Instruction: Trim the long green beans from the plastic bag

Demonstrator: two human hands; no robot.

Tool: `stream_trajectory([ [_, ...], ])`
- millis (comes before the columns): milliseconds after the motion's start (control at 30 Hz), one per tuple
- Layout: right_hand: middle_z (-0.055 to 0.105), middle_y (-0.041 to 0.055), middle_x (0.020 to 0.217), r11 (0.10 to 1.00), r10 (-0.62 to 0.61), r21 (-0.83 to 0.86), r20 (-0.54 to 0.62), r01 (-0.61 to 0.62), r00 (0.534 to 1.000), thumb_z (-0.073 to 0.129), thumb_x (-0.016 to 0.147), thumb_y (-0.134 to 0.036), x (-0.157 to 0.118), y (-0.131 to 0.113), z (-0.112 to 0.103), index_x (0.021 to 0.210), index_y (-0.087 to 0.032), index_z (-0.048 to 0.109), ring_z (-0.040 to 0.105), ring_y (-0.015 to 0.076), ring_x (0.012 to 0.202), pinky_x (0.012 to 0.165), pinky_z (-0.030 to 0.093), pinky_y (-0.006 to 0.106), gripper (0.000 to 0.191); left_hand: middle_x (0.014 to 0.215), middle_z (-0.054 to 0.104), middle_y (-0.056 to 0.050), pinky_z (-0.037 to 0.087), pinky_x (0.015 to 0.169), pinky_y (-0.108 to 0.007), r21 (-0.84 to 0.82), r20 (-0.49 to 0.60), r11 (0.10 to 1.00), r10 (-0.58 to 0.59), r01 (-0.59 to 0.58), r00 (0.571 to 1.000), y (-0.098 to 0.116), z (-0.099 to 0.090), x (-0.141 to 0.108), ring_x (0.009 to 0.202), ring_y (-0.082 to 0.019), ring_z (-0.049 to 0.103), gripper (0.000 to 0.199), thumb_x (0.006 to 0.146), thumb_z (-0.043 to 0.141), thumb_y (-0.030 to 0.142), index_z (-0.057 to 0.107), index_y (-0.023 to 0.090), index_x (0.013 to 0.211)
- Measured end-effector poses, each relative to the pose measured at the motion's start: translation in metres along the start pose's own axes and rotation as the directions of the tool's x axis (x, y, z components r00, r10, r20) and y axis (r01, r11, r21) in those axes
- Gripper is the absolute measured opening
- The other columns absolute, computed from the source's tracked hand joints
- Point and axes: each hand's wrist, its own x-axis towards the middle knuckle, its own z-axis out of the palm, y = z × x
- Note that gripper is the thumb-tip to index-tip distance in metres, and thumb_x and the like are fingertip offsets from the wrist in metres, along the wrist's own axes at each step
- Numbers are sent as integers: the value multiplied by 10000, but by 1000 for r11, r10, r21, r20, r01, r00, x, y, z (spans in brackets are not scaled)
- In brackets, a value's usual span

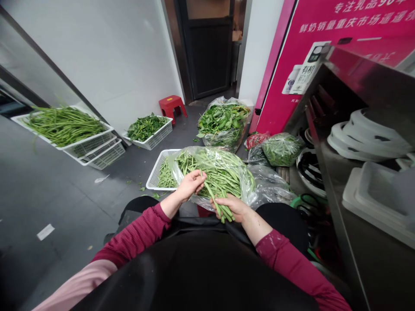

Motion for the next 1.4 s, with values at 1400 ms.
stream_trajectory([
  [1400,673,21,764,926,-29,310,-508,214,861,579,680,-85,-8,-13,-40,811,-173,561,638,151,650,622,541,299,160,780,606,-151,413,749,-376,983,42,-165,-201,-77,979,-44,-34,24,815,-244,564,148,703,488,83,634,90,731],
])
